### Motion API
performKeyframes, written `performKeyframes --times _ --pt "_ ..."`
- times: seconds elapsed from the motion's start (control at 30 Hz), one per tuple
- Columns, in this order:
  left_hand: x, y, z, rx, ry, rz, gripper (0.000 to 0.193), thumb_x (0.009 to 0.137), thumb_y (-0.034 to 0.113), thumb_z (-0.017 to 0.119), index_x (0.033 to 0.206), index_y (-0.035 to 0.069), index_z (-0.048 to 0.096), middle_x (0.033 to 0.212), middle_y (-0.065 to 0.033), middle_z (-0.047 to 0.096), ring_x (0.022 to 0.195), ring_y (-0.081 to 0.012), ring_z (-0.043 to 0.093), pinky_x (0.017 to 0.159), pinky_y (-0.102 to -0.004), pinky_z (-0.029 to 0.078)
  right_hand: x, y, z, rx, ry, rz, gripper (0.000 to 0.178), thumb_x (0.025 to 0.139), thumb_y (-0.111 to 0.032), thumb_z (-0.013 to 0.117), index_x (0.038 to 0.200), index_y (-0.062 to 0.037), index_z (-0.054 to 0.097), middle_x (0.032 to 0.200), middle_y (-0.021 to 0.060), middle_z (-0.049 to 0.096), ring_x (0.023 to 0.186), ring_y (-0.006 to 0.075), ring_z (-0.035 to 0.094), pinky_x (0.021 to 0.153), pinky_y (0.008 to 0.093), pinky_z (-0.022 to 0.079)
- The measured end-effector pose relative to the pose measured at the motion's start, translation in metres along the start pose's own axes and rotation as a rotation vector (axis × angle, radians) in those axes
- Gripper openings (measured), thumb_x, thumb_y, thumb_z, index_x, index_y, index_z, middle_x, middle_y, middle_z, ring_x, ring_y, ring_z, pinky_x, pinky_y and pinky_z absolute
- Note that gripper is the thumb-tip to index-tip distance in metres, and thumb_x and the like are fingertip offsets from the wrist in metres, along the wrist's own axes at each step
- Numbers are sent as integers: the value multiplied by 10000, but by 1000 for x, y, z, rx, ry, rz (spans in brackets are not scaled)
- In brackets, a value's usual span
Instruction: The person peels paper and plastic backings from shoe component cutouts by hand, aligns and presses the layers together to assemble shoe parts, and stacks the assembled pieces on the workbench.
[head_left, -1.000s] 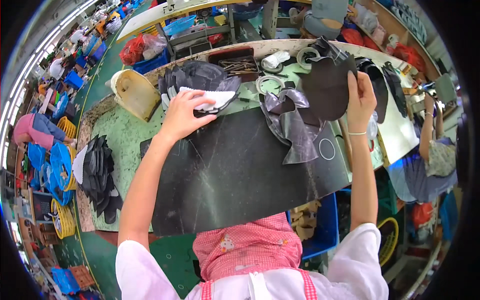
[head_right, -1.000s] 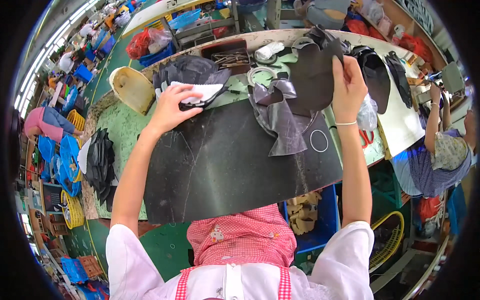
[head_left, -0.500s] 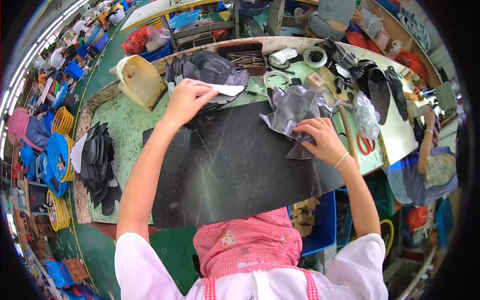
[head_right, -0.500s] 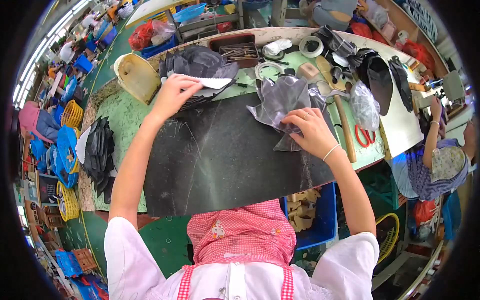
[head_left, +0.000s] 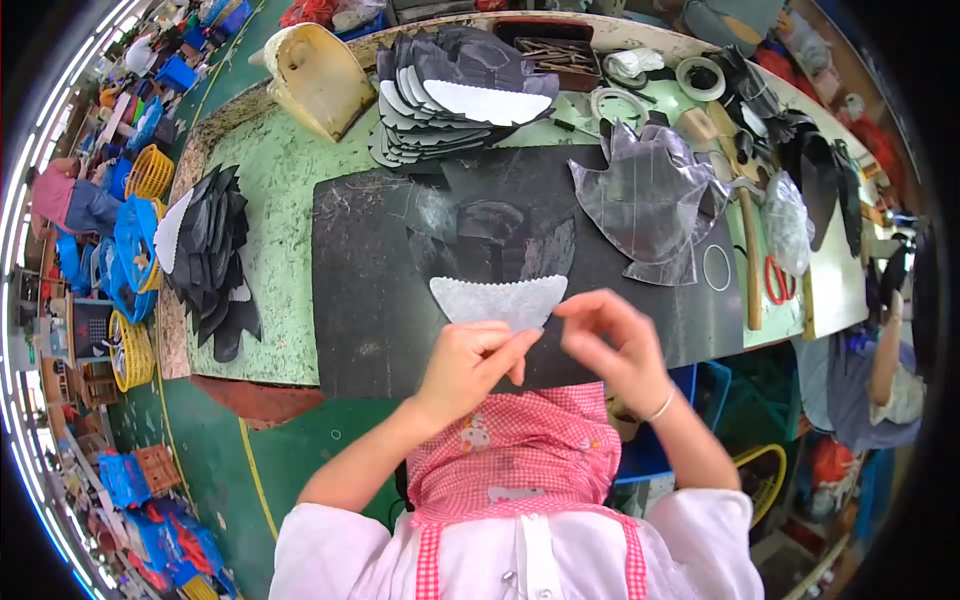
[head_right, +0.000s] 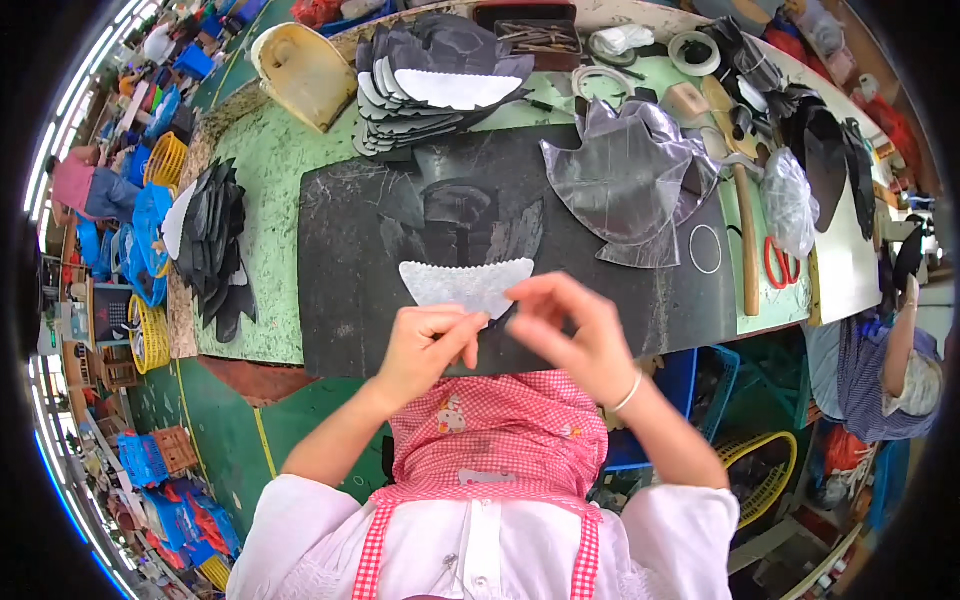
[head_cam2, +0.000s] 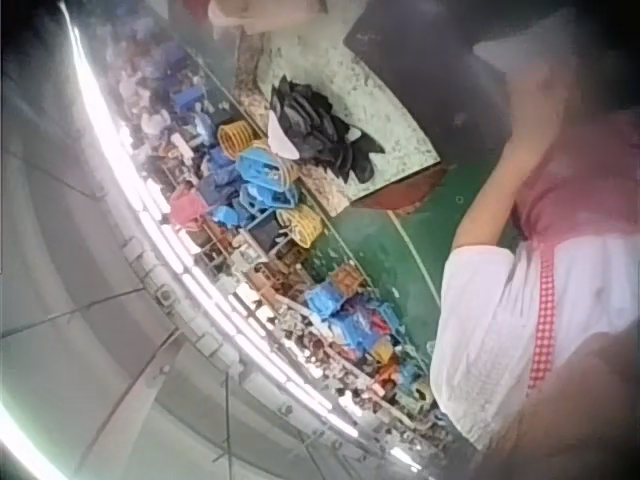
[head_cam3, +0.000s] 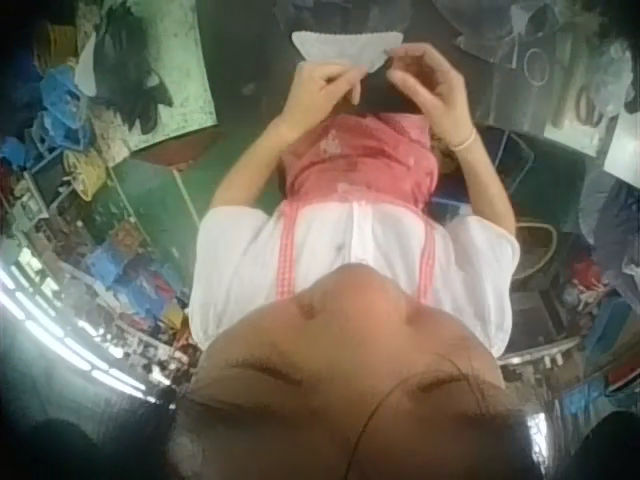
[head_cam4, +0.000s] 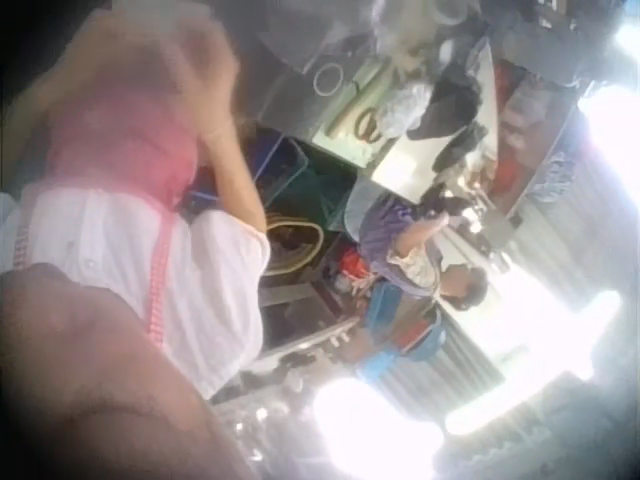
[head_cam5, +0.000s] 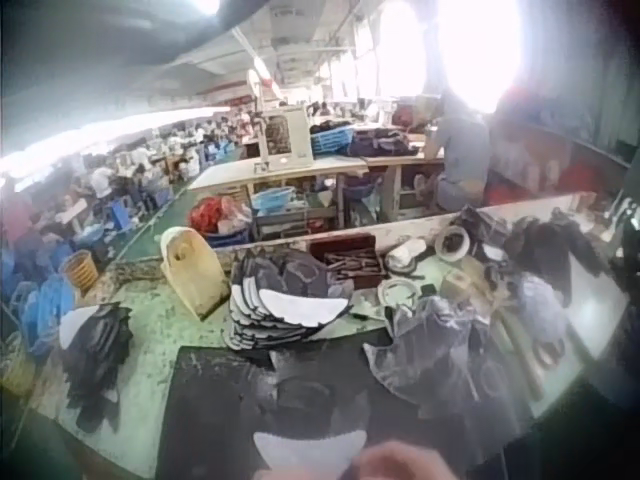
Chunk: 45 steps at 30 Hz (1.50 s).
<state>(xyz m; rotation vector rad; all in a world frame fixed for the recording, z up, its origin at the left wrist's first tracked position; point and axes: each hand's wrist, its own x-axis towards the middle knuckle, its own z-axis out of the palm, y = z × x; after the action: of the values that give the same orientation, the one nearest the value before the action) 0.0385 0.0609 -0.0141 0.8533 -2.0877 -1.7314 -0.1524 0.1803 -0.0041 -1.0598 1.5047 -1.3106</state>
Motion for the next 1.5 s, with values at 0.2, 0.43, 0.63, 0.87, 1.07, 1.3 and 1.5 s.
performKeyframes --times 0.2,0.43,0.63,0.87,1.07,1.3,1.5 --pt "-3 3 55 -407 15 -96 520 1048 329 573 660 -12 635 546 -6 548 517 -47 497 472 -247 362 -33 14 53 357 170 -3 399 905 -72 729 1252 -29 537 969 -15 547 809 43 494 721 202 423" --pt "-7 2 93 -462 -254 -161 630 1093 387 450 582 30 544 503 17 490 452 -51 414 436 -246 287 -49 29 40 405 468 -39 138 1007 -84 607 1009 -59 471 935 4 554 800 31 492 698 196 434" --pt "8 5 105 -716 -400 -240 657 1090 424 447 553 56 534 480 28 436 450 -48 391 431 -243 277 -74 18 22 372 419 -13 182 984 -76 579 1145 -48 499 1036 26 510 874 67 499 794 195 422" --pt "7 9 143 -349 -338 -79 612 1110 348 405 595 46 541 491 20 474 467 -47 419 441 -242 299 -87 48 17 556 675 -26 108 1002 -70 579 1063 -71 490 1013 0 528 900 54 482 799 211 414" --pt "11 12 154 -410 -561 -241 658 1094 396 431 542 52 526 465 11 468 443 -62 440 440 -246 333 -92 61 -40 589 839 29 412 1090 -310 489 749 -80 476 624 -62 411 561 41 334 536 218 260" --pt "-2 17 176 124 -407 175 521 1037 327 508 640 5 608 635 -242 588 599 -391 635 570 -459 448 -86 32 -49 7 704 -25 324 1049 -229 483 892 -12 667 959 66 660 948 145 603 889 323 461" --pt "31 2 130 -463 -657 -229 649 1080 494 377 661 56 608 567 -50 575 561 -221 591 552 -376 436 -84 30 -62 -101 925 -134 98 995 -70 593 998 -1 662 882 33 655 778 102 594 693 228 465"
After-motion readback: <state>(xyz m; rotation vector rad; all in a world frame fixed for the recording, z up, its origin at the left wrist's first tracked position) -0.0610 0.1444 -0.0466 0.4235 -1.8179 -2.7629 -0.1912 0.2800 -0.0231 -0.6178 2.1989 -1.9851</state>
